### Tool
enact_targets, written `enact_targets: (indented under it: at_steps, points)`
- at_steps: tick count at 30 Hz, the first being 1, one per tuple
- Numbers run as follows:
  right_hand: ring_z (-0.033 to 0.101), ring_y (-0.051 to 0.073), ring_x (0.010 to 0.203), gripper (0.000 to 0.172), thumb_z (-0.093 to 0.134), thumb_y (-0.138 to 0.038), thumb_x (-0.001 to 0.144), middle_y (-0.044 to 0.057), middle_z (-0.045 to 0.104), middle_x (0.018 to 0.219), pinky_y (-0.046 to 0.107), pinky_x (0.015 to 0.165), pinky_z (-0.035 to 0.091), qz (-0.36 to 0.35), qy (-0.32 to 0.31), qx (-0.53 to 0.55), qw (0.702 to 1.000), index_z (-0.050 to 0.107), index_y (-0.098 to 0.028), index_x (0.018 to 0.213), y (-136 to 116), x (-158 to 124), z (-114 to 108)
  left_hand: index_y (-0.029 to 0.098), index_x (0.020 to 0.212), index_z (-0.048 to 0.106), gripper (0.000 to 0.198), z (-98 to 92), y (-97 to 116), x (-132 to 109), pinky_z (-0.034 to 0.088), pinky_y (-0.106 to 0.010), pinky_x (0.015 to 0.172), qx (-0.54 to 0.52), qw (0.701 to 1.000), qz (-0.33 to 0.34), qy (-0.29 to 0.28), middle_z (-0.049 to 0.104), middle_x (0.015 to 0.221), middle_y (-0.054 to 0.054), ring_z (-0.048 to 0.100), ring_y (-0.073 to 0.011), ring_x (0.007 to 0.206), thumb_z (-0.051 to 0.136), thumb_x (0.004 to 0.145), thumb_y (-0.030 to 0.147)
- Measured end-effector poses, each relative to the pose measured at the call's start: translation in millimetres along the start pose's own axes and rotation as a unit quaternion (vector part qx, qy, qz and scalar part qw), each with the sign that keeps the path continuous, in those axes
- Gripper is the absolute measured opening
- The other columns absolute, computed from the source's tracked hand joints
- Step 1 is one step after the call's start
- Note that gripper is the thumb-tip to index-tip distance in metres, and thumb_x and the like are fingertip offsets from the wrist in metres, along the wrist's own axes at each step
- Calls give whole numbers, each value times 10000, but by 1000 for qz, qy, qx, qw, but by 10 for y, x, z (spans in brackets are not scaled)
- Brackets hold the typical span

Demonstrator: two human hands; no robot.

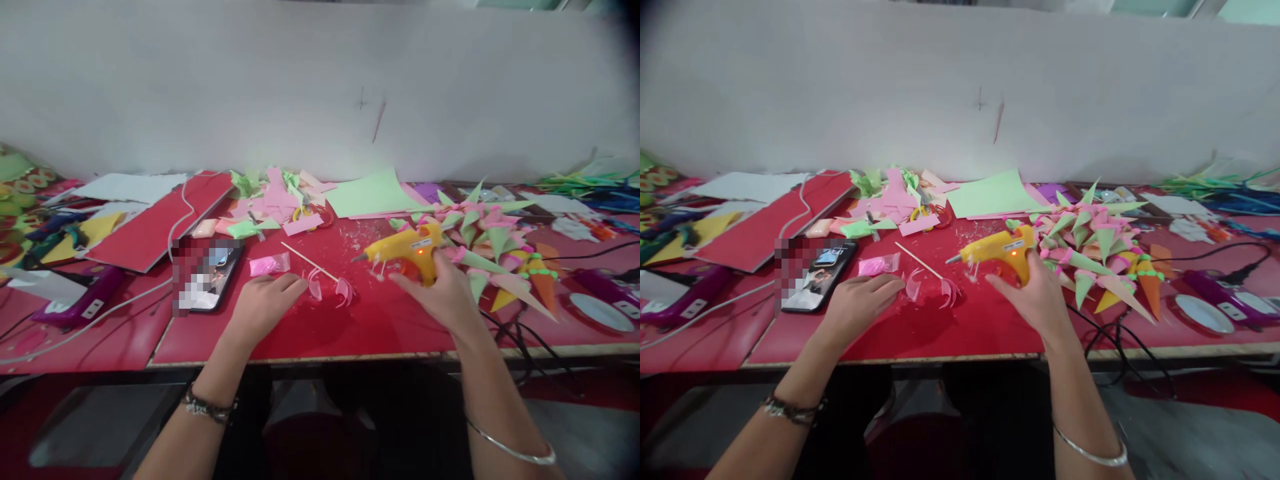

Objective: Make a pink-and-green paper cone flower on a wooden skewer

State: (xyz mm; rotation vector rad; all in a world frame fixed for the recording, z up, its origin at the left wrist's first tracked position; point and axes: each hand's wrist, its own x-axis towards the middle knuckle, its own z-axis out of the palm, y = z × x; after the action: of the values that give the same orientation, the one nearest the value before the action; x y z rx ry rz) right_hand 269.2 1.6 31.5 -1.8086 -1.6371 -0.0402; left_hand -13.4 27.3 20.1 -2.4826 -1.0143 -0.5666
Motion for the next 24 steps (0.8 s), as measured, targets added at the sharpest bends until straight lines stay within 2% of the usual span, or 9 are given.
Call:
enact_targets:
  at_steps: [3,5,12,24]
  points:
    - [565,211,675,543,619,-545,612,61,602,791,295,562,421,-33,-85,36,995,513,-167,987,-119,-81,14,213,870,576,171,2,14,17,376,-221,516,-7,1000,8,-17,649,826,1,547,-91,554,436,823,127]
    - [562,198,664,533,626,-511,618,53,605,794,286,563,427,-32,-114,53,992,504,-165,1004,-171,-111,35,217,881,569,162,5,27,24,368,-224,514,1,1000,12,-14,652,844,5,547,-97,559,444,824,131]
    - [475,119,472,323,595,-363,658,-25,510,586,219,436,359,-60,-145,64,985,512,-174,906,-221,-137,52,226,898,559,152,15,48,25,349,-228,503,27,999,20,-13,659,856,22,536,-99,553,446,830,151]
    - [476,125,473,215,551,-330,672,-29,488,573,221,435,332,-59,-150,45,986,459,-189,806,-205,-127,79,225,874,566,170,20,59,11,361,-221,515,6,1000,12,-3,638,807,22,518,-87,553,422,833,143]
